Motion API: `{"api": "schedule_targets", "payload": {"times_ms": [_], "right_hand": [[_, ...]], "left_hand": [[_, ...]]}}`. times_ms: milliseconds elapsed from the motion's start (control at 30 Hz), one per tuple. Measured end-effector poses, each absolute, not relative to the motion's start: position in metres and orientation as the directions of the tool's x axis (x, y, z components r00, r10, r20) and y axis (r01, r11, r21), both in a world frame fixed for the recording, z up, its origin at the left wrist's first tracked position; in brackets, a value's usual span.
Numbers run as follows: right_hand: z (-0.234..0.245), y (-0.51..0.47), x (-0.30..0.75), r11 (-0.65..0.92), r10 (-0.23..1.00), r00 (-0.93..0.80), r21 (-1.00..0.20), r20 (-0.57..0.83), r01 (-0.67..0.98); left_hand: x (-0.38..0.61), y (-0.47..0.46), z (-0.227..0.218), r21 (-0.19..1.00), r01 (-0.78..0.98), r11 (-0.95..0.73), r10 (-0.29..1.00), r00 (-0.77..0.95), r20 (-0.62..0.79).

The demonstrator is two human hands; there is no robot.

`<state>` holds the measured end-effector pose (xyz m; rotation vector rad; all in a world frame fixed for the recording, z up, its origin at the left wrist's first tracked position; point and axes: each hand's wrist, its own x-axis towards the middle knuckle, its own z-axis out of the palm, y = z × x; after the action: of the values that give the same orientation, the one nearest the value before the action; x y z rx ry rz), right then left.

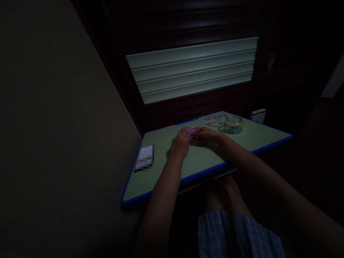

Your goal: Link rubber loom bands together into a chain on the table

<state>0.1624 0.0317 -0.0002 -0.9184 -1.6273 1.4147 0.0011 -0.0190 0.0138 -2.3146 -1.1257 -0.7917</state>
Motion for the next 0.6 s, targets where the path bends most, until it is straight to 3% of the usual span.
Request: {"api": "schedule_targets", "payload": {"times_ms": [600], "right_hand": [[-0.0002,0.0331,0.1655,0.166,0.892,-0.426,-0.986,0.152,-0.005]], "left_hand": [[0.0019,-0.0215,0.0154,-0.130,0.827,-0.547,0.579,0.486,0.655]]}}
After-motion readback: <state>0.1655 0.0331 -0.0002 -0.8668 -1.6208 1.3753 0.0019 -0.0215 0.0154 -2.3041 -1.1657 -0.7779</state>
